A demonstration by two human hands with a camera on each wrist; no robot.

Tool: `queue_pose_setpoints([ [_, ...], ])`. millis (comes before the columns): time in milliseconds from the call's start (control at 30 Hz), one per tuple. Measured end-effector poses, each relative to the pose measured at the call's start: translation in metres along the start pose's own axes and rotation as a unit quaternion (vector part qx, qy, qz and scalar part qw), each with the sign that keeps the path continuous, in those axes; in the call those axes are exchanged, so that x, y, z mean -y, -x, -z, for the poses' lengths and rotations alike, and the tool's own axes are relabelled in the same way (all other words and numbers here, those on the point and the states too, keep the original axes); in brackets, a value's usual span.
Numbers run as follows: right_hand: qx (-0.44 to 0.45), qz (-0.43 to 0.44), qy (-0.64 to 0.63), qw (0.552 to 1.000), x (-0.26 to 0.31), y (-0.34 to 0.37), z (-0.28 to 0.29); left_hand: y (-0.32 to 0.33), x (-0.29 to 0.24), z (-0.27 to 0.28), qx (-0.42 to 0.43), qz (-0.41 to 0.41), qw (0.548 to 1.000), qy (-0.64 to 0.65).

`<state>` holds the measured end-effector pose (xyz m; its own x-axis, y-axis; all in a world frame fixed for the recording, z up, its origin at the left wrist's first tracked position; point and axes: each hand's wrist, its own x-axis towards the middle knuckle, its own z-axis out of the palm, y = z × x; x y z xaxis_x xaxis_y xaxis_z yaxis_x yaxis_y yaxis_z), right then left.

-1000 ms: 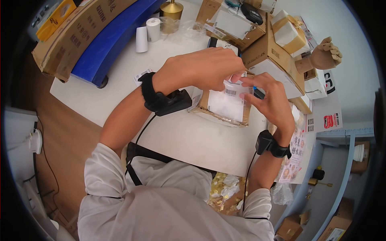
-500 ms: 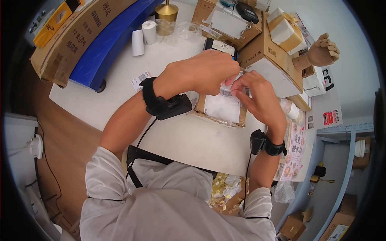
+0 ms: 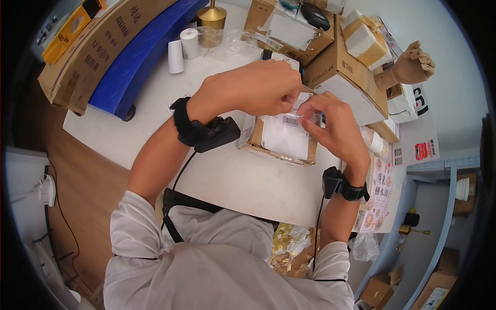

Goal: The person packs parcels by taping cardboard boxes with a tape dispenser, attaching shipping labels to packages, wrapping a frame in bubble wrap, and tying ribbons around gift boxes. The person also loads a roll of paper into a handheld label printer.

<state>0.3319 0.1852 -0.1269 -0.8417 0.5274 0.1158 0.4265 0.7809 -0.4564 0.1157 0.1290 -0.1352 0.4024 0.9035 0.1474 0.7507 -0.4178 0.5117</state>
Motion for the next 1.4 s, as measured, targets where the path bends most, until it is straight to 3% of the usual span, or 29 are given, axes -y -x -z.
queue_pose_setpoints([
  [200,0.019,-0.019,0.008,1.0,0.003,0.0,0.001,0.0,0.005,-0.002,0.004,-0.012,1.0,0.026],
  [367,0.015,0.018,0.01,1.0,-0.002,-0.001,-0.002,-0.002,0.002,-0.004,0.015,0.012,0.999,0.034],
  [667,0.02,0.012,0.002,1.0,-0.002,-0.002,-0.002,0.001,0.008,-0.016,-0.059,-0.014,0.998,0.026],
  [900,0.024,-0.008,0.016,1.0,0.003,0.0,-0.001,-0.003,0.001,-0.016,0.001,-0.011,1.0,-0.019],
  [1033,0.007,0.045,-0.012,0.999,-0.006,-0.001,-0.005,-0.005,-0.005,-0.014,0.03,0.0,0.998,-0.062],
  [1167,-0.01,0.089,0.032,0.995,-0.007,0.0,-0.008,-0.004,-0.008,-0.012,0.042,-0.013,0.996,-0.082],
  [1333,0.011,0.073,0.03,0.997,-0.005,0.001,-0.005,-0.001,-0.007,-0.013,0.018,-0.004,1.0,-0.01],
  [1400,0.005,0.069,0.022,0.997,-0.003,0.001,-0.004,-0.001,-0.013,-0.011,0.028,-0.007,0.999,-0.043],
])
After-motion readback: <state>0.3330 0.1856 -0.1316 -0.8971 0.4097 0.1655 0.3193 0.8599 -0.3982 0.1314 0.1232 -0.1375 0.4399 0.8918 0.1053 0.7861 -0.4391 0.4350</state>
